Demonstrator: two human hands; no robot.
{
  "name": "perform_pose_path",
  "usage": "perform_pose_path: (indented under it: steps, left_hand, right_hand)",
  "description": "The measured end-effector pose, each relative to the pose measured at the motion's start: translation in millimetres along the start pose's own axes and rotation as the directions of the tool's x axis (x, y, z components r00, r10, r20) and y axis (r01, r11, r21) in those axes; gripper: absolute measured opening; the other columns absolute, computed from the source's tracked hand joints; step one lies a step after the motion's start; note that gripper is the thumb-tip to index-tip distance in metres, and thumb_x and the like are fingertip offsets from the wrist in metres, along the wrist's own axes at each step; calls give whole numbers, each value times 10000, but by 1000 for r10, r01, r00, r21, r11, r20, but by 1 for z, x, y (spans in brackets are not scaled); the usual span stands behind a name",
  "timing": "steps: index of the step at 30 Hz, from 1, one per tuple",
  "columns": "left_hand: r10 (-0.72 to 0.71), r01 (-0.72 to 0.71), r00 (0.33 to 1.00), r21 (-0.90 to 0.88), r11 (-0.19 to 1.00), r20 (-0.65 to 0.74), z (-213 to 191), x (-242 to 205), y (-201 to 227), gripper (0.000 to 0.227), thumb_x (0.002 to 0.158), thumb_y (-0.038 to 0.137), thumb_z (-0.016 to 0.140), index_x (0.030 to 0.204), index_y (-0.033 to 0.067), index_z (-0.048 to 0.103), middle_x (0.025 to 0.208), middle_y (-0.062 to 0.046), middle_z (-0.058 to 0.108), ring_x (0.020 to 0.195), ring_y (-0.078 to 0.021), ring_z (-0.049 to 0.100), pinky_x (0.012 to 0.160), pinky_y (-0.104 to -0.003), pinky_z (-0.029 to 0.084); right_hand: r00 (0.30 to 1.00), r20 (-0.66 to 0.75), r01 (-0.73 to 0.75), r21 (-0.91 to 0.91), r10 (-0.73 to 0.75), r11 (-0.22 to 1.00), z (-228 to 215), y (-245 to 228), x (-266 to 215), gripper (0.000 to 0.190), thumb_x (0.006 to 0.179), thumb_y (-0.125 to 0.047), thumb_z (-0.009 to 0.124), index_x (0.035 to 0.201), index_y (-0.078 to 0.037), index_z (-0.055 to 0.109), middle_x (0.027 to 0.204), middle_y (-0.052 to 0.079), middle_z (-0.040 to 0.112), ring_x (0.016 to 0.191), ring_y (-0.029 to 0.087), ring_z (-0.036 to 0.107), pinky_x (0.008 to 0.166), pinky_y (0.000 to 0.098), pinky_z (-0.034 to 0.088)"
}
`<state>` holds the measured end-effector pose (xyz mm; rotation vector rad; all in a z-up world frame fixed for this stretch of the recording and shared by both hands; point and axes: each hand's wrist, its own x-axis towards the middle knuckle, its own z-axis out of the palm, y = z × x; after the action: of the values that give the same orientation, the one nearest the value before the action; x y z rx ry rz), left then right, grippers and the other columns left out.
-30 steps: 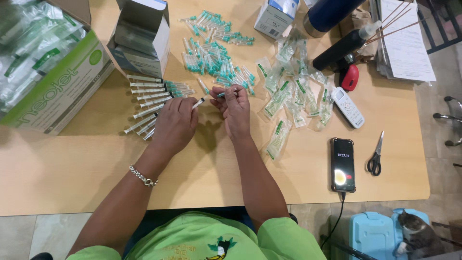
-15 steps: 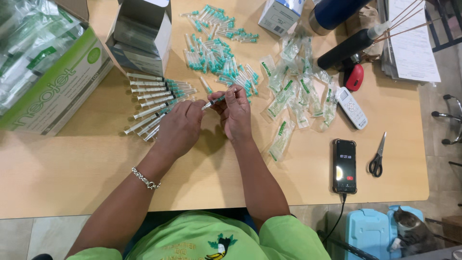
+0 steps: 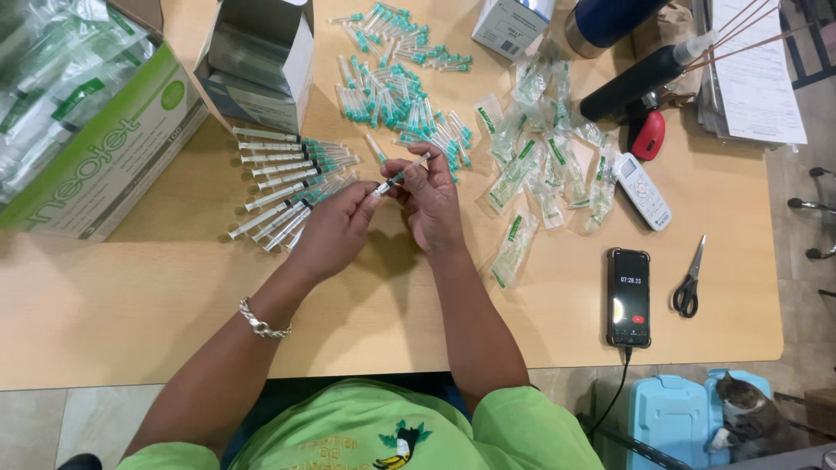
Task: The person assembles syringes by attaching needles to syringe barrels. They repeatedly pick up a needle from a pile, attach it to a syringe, and place the assembled unit on the table. The person works at a wooden table with boxes of medical supplies and a cat nearby.
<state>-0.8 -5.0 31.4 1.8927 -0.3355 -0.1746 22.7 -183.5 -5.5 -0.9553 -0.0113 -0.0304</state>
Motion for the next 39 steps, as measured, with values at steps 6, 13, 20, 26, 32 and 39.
perform_pose_path:
  steps: [6,13,20,26,32,39]
  left_hand:
    - [-209,447,895,-783,433,395,4,-4,8,231,1089,280,520,1080,83,641,619,108,204,438,12,199,357,-124,147]
    - [179,-127,977,363,923,-113,32,-2,-36,256,1105,338,484,1220,138,597,743,-214,639,688,-468,682,598,-598,513]
    - [501,-187,842,763,618,-200,29,-6,-42,239,1016,364,557,1088,171,678,814,-58,627,772,-287,698,664,-415,548]
    - [513,-85,830,859,504,-219,32,-45,-24,201,908,355,638,928,156,656,794,-45,575,780,-275,647,737,-420,468]
    - [488,23,837,907,420,-247,25,-68,-39,186,863,283,692,946,120,658,831,-54,545,827,-273,595,747,-408,411]
    - [474,48,839,904,424,-267,19,-65,-51,214,840,301,700,910,122,607,838,-78,524,813,-296,574,730,-429,413]
  right_hand:
    - [997,63,-43,81,38,996,-25,8,1,174,955,-70,721,1091,-90,613,958,172,778,763,210,716,555,315,597]
    - [997,-62,-43,0,43,999,-3,14,0,119,966,-79,710,1032,-110,615,893,135,773,703,85,660,603,170,496]
    - [988,-153,0,-93,-14,996,0,1,5,101,1027,-238,650,1081,-155,628,953,86,764,781,68,613,639,164,467]
    - [965,-147,157,-338,-217,928,2,2,3,116,1052,-163,577,989,-78,623,731,102,667,648,65,531,579,145,388]
    - [957,34,261,-540,-288,800,15,6,-4,140,1034,-141,640,948,-39,681,699,101,665,681,101,592,675,195,471]
    - [965,166,259,-725,-202,639,24,5,-16,130,968,-132,712,855,-82,752,573,48,645,546,94,548,548,237,480]
